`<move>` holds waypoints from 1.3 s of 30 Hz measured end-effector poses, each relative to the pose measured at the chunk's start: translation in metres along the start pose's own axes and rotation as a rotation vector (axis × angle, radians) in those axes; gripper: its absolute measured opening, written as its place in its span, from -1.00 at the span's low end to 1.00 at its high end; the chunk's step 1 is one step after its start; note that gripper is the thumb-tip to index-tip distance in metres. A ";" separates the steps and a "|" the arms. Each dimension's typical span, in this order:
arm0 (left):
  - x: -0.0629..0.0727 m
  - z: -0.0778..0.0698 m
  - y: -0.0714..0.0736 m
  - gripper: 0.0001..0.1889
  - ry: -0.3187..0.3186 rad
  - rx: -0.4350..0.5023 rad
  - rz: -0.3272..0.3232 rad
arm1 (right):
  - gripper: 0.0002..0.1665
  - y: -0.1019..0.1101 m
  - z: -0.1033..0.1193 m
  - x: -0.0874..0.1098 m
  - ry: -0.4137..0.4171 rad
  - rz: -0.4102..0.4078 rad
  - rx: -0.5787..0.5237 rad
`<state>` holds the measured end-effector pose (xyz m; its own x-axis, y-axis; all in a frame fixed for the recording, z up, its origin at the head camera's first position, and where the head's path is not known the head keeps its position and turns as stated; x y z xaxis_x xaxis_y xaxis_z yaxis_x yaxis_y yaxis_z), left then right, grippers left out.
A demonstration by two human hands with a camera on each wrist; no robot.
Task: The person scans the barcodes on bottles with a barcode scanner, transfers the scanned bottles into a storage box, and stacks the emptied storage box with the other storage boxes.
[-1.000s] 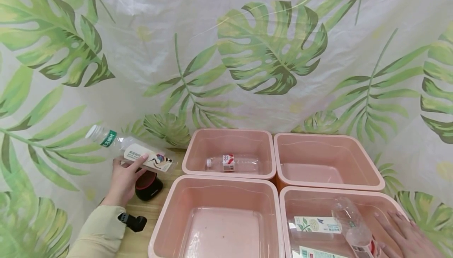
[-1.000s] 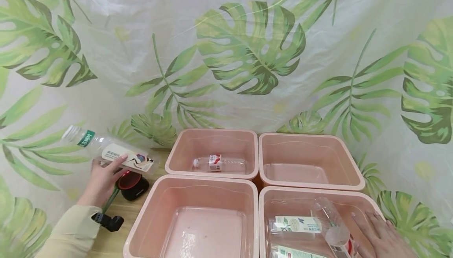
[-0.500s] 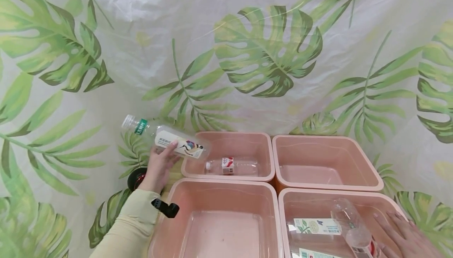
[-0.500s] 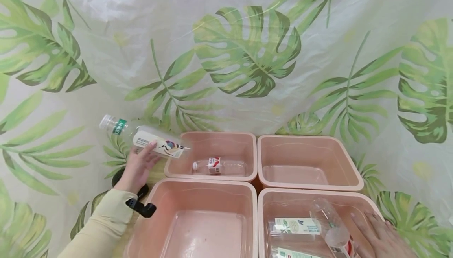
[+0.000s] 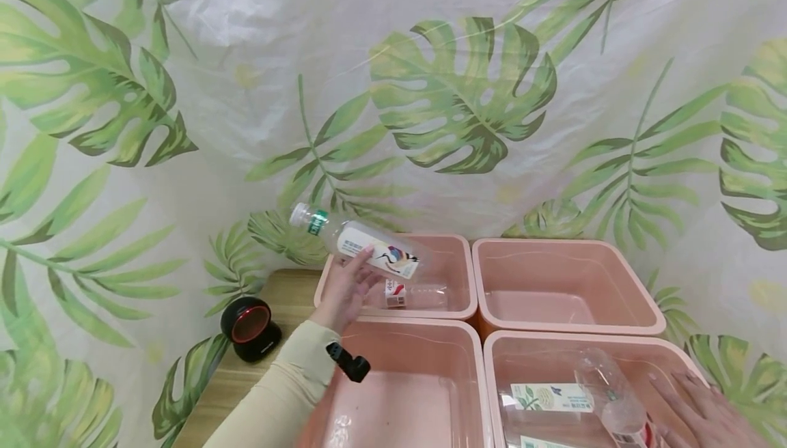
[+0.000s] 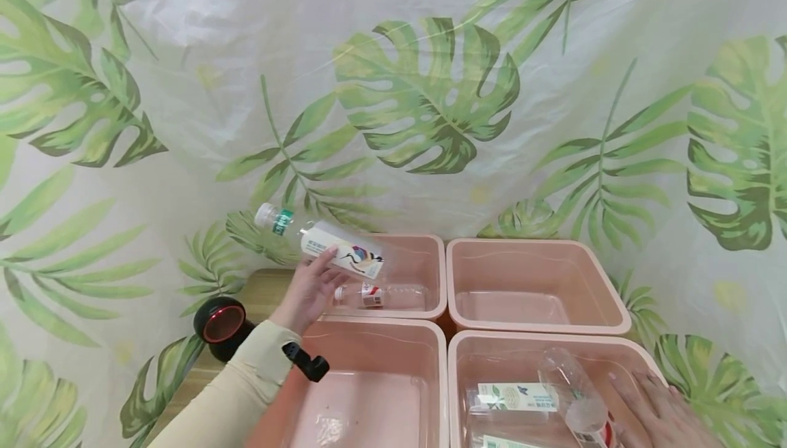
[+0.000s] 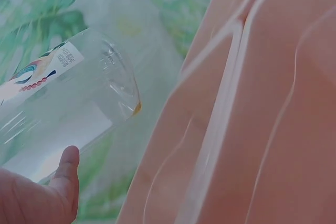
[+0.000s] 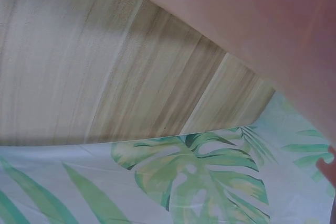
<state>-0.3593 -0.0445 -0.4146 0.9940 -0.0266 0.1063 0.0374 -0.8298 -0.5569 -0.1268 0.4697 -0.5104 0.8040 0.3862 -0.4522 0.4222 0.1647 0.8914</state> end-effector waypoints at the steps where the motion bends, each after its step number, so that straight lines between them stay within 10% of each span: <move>1: 0.000 0.005 -0.008 -0.58 0.014 0.011 0.014 | 0.08 0.000 0.000 0.001 -0.001 0.002 0.000; 12: 0.009 0.058 -0.082 -0.58 0.098 0.040 0.150 | 0.07 -0.002 -0.006 0.009 0.007 -0.006 -0.018; 26: 0.043 0.145 -0.156 -0.50 0.250 0.038 0.146 | 0.17 -0.007 -0.003 0.019 -0.021 0.047 0.006; 39: 0.062 0.188 -0.190 -0.49 0.351 0.103 0.080 | 0.18 0.000 -0.001 0.010 0.019 0.051 0.011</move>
<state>-0.2857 0.2167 -0.4573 0.8991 -0.2932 0.3251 -0.0110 -0.7576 -0.6527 -0.1193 0.4747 -0.5144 0.8165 0.4108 -0.4057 0.3858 0.1346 0.9127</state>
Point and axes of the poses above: each hand's wrist, its own x-axis away from the middle knuckle, its own y-axis out of the back of the hand, z = x × y, the point moved 6 cm from there along -x, towards the middle knuckle, and after that the axes turned 2 degrees about z, right-handed, at the moved point
